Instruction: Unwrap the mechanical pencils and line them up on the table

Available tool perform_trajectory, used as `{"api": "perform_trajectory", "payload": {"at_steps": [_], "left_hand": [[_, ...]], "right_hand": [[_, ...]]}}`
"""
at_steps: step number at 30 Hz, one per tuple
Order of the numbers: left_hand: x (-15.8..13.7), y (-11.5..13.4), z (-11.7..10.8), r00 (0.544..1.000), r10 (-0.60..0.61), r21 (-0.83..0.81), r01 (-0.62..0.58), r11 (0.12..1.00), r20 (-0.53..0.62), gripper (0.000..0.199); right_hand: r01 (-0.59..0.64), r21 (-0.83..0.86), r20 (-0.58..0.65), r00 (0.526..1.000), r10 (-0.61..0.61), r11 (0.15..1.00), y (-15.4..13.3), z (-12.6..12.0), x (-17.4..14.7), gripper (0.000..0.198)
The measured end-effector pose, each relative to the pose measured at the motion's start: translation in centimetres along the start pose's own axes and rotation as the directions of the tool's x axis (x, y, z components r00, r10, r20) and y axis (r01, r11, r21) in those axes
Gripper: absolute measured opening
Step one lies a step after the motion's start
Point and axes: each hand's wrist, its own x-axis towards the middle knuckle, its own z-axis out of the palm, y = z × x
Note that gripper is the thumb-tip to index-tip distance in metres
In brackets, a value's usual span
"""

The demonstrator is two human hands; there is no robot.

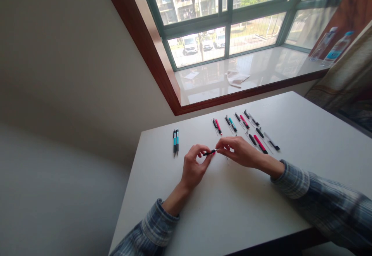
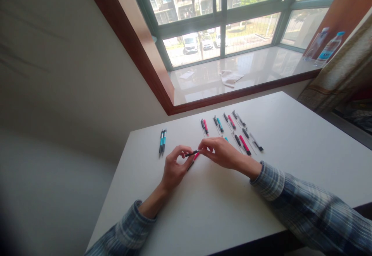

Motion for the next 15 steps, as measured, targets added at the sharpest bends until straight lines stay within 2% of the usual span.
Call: {"api": "perform_trajectory", "payload": {"at_steps": [8,11,15], "left_hand": [[-0.16,-0.1,-0.04,1.0,0.007,0.028,-0.007,1.0,0.008,0.007],[-0.21,-0.08,0.06,0.999,-0.032,-0.042,0.03,0.999,-0.033,0.006],[-0.07,-0.13,0.16,0.994,-0.092,-0.195,0.078,0.978,-0.065,0.018]], "right_hand": [[-0.023,-0.056,0.031,0.999,0.024,0.998,-0.25,-0.1,0.03,0.017],[-0.032,-0.04,0.015,0.999,0.033,0.999,-0.28,0.03,0.01,0.018],[-0.025,-0.017,0.001,1.0,0.025,1.0,-0.28,0.72,-0.13,0.02]]}}
